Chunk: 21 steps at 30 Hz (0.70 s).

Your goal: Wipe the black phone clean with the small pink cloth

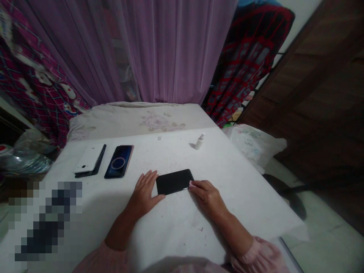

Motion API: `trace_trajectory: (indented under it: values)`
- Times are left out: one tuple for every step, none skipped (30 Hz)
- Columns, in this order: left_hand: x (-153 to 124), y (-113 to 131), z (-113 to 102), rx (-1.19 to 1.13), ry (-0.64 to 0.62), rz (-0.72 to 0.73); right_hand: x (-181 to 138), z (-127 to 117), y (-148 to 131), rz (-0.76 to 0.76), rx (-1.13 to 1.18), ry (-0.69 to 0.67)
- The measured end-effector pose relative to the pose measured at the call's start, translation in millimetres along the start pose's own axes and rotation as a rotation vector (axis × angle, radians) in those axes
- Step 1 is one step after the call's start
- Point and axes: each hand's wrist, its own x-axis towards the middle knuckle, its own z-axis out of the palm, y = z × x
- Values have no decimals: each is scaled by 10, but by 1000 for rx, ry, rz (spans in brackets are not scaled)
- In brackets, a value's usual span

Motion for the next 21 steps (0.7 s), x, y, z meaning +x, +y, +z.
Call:
trace_trajectory:
  values:
    - [-1, -1, 3, 1, 2, 3, 11, 30, -29, -2, 6, -1]
    - [-2, -2, 7, 2, 5, 3, 35, 76, -83, -6, 16, -1]
    - [-4, -3, 10, 4, 8, 2, 71, 134, -156, -16, 28, -4]
    - [-6, -3, 13, 5, 13, 1, 115, 197, -240, -31, 44, -11]
    - [-9, -2, 16, 7, 18, 1, 162, 257, -325, -51, 55, -16]
    - [-11, -1, 18, 8, 23, 2, 207, 308, -403, -74, 66, -25]
    - [-13, 1, 18, 9, 27, 2, 246, 345, -463, -93, 78, -30]
    - [-14, 3, 18, 9, 32, 4, 274, 363, -500, -107, 91, -37]
    - [-15, 4, 17, 8, 35, 5, 286, 363, -508, -114, 105, -43]
    - [-14, 5, 15, 7, 35, 7, 282, 342, -487, -110, 116, -45]
    - [-13, 4, 13, 8, 34, 7, 260, 305, -437, -98, 122, -47]
    - [-12, 1, 11, 9, 31, 9, 224, 253, -363, -82, 121, -47]
    - [-11, -4, 9, 12, 27, 13, 175, 192, -272, -58, 113, -42]
    - [-12, -11, 8, 16, 22, 16, 118, 125, -169, -33, 99, -40]
    - [-15, -18, 8, 20, 18, 18, 57, 58, -63, 1, 75, -31]
    - [-19, -25, 9, 25, 13, 19, -2, -6, 36, 36, 50, -24]
    - [-25, -29, 12, 30, 7, 17, -56, -61, 123, 80, 31, -11]
    - [-31, -29, 15, 37, 2, 14, -102, -105, 189, 131, 29, 8]
    - [-37, -21, 19, 44, -2, 8, -137, -136, 232, 183, 39, 25]
    - [-41, -5, 23, 52, -7, -1, -161, -152, 248, 237, 62, 41]
    - [-41, 19, 26, 61, -11, -10, -174, -154, 240, 288, 94, 54]
